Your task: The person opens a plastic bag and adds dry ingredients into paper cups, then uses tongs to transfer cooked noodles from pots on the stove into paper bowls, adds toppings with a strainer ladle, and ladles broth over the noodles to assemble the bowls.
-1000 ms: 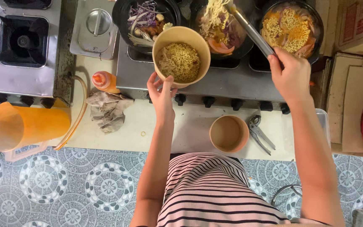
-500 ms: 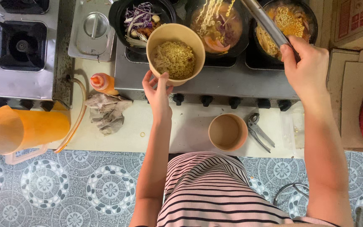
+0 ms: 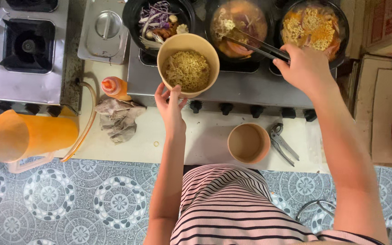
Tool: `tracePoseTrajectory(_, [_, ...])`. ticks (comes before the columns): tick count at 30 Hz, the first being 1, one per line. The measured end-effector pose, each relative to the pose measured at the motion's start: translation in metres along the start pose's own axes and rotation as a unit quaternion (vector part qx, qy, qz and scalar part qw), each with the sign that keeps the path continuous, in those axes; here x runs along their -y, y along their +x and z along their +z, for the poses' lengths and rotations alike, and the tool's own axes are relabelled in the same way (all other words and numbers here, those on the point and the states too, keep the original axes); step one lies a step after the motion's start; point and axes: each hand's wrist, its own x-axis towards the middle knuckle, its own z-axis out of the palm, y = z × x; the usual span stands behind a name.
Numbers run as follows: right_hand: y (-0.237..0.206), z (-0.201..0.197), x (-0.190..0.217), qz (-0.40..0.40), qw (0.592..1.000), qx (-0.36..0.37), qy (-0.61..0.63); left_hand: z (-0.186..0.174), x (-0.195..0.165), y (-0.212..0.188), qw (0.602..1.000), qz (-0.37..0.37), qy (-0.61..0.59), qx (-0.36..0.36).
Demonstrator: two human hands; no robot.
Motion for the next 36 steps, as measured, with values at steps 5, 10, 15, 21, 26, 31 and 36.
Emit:
tracePoseTrajectory(5, [0.011, -0.009, 0.004, 0.04, 0.998, 0.029, -0.048, 0.001, -0.003, -0.001, 1.0, -0.01, -0.003, -0.011])
tracePoseTrajectory(10, [0.03, 0.007, 0.003, 0.055, 0.993, 0.079, -0.075, -0.002, 0.001, 0.005, 1.0, -0.003, -0.008, 0.007])
tracePoseTrajectory(15, [0.043, 0.033, 0.004, 0.027, 0.995, 0.071, -0.068, 0.001, 0.006, 0.004, 1.0, -0.014, -0.003, 0.019])
tracePoseTrajectory(21, [0.031, 0.053, 0.002, -0.002, 0.994, 0.003, -0.108, -0.001, 0.008, 0.005, 1.0, -0.025, 0.016, 0.009])
tracePoseTrajectory(26, [0.019, 0.064, -0.004, 0.028, 0.999, -0.008, 0.016, 0.0, 0.01, 0.002, 0.999, -0.028, 0.017, 0.008])
tracePoseTrajectory(31, [0.007, 0.066, -0.007, 0.089, 0.97, 0.043, 0.221, 0.0, 0.01, 0.003, 0.999, -0.03, 0.02, 0.003])
tracePoseTrajectory(36, [-0.015, 0.059, -0.001, 0.159, 0.905, 0.081, 0.387, 0.001, 0.015, 0.005, 0.999, -0.027, 0.018, 0.007])
